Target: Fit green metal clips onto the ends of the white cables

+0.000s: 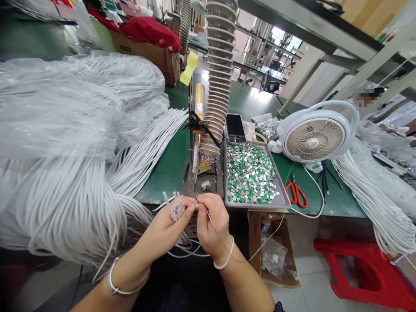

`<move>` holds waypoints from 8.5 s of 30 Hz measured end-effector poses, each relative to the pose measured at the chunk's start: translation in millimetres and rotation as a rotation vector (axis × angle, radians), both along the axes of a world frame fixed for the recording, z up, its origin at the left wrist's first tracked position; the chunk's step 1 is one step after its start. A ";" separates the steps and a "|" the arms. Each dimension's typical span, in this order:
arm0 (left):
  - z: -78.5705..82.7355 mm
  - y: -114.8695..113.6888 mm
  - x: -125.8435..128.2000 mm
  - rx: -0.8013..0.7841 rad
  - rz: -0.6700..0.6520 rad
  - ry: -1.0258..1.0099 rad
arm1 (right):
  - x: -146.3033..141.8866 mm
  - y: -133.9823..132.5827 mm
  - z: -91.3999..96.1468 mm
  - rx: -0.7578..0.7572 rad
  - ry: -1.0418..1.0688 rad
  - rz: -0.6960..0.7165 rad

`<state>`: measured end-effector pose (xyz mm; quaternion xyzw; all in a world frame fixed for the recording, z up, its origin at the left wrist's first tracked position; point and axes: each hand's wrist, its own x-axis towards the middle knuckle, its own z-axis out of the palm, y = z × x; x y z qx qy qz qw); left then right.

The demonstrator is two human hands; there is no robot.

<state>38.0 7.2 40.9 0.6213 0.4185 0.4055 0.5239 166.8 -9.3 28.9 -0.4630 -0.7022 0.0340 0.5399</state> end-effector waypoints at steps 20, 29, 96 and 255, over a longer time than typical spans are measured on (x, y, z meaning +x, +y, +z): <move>-60.1 -4.2 -12.8 -0.271 -0.460 -0.111 | 64.9 -24.7 13.2 -0.540 1.181 0.054; -74.0 -9.7 -18.6 -0.402 -0.416 -0.419 | 86.7 -9.5 29.3 -0.419 0.033 -0.294; 1.2 -10.4 9.9 -0.334 0.146 -0.404 | -2.8 -11.8 9.8 -0.513 0.477 0.096; 34.6 25.3 -0.8 -0.091 0.151 -0.019 | -5.4 18.3 6.3 0.108 0.094 -0.006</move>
